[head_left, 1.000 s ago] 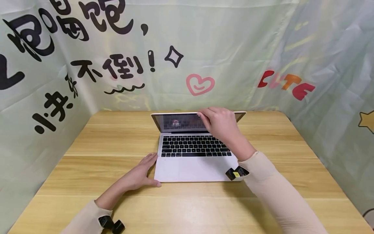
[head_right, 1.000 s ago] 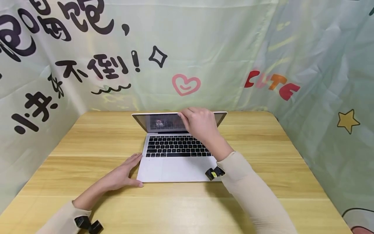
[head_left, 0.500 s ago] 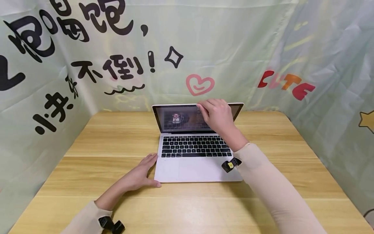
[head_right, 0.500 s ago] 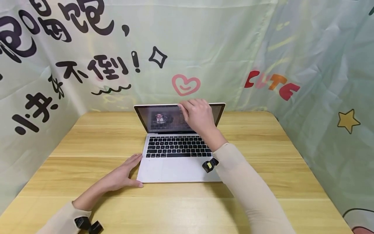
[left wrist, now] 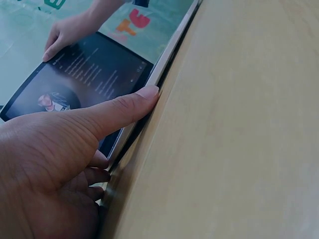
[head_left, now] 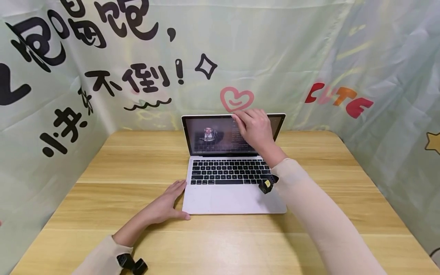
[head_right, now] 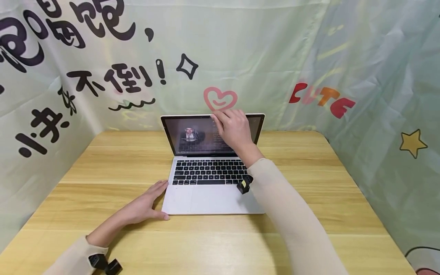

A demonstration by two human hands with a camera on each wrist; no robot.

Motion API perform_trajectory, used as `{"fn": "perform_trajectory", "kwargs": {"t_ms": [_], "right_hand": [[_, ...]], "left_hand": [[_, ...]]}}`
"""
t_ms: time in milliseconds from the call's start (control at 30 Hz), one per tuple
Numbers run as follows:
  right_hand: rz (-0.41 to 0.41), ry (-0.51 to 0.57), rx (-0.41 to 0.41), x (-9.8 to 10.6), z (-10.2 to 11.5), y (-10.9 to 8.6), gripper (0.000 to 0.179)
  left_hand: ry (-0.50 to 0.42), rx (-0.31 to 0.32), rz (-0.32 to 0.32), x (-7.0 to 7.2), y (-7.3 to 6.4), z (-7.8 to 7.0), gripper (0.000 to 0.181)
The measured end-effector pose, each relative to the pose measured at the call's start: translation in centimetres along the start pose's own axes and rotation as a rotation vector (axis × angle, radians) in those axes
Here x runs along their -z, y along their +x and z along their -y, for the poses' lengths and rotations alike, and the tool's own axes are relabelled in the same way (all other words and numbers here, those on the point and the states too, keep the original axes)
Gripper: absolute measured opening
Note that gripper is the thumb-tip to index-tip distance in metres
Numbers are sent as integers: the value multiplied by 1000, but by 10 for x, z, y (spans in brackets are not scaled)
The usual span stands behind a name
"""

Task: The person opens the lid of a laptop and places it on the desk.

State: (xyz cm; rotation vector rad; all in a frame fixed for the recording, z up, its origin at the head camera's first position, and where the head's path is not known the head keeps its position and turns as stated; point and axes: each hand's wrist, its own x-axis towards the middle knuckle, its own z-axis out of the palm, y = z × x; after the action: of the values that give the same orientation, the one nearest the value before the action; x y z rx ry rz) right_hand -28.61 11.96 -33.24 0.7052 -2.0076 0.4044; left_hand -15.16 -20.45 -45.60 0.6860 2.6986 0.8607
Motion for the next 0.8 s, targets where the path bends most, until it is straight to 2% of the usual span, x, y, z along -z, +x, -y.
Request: {"fn": "perform_trajectory", "kwargs": {"t_ms": [567,800], "right_hand": [[167,8,-122,-25,-27,27,32],[317,-10,-199,-36,-39,36,34]], "left_hand": [[-7,-4,-9,2,1,0,119],[10,-7,-8,1,0,1,119]]}}
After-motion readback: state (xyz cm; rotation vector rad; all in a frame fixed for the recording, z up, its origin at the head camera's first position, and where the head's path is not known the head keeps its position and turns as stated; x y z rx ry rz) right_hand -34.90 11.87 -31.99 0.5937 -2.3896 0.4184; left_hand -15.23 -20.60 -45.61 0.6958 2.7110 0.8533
